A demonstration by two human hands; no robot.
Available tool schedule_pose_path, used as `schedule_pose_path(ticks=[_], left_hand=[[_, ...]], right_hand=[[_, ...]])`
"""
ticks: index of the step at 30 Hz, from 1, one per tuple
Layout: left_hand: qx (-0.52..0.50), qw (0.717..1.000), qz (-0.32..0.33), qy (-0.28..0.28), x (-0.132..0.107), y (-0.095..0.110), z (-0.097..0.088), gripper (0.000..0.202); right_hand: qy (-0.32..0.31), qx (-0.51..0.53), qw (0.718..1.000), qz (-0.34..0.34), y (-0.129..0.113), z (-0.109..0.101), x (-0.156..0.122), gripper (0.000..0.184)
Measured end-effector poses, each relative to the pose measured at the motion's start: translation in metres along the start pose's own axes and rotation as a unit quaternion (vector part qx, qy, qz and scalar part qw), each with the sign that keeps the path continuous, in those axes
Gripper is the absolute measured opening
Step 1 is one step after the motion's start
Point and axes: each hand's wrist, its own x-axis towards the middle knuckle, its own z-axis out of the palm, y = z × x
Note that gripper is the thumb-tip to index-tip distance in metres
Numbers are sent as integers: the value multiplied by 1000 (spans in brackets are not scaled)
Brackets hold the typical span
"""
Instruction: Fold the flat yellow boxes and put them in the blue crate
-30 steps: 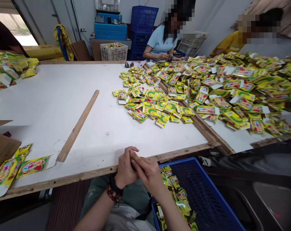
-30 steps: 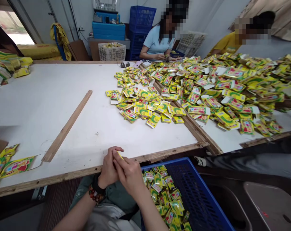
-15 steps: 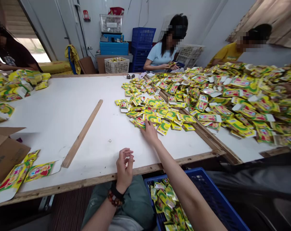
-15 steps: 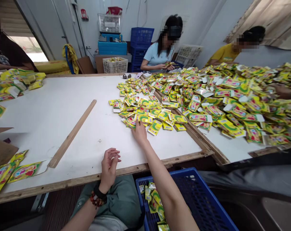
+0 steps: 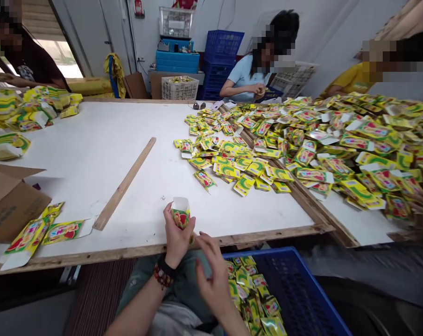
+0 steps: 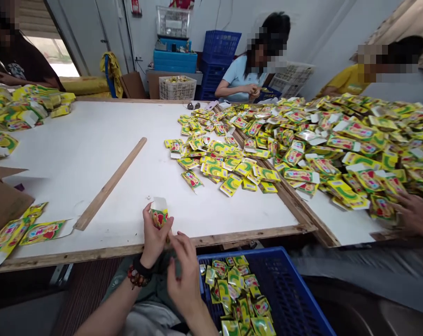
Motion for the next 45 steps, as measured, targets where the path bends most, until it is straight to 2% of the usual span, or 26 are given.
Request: schedule_pose_path(ticks=[3,6,9,12,15,18,19,21,24,26,28,30,34,37,41,45], left_hand=[[86,993,71,-37,-10,-5,-5,62],[150,978,137,-57,-22,-14,-9,49],[161,970,171,-58,-27,-27,-11,37],[171,958,218,-76,-27,-34,-12,30],[164,938,281,-122,-26,-31,-11,43],[174,938,250,-163,-25,-21,-9,66],[186,942,220,-172,-25,-19,-9,66],[212,944,166,-190,-23,-15,-8,53],[241,941,136,-195,-21,-14,-6,39],[248,939,134,-197,-20,-15,-4,42],[246,940,136,-194,-20,-16,-3,47],[244,942,140,-183,-20,-17,-2,44],[233,947,138,-170,-19,-18,-2,22],[224,949,131,-178,-18,-16,-2,18],[189,953,132,-195,-19,-14,-4,36],[161,952,166,-203,-20,-17,-7,47]], right_hand=[[35,151,980,122,-6,-11,28,36],[7,216,962,168,-7,-11,51,34],[-16,182,974,135,-10,-3,52,34],[22,99,988,117,-12,-2,42,40],[18,111,981,158,-11,-11,39,44],[-39,186,969,157,-9,-23,44,39],[-59,194,969,141,-9,-26,46,36],[-74,171,977,108,-9,-28,49,31],[-28,105,987,118,-8,-24,51,28],[1,82,985,152,-6,-20,54,29],[-4,78,982,171,-4,-20,58,30],[-47,88,983,154,-4,-23,63,30],[-159,85,979,91,-5,-30,68,33],[-125,53,987,89,1,-26,59,40],[-38,9,995,92,9,-16,42,49],[-19,26,994,103,5,-16,37,53]])
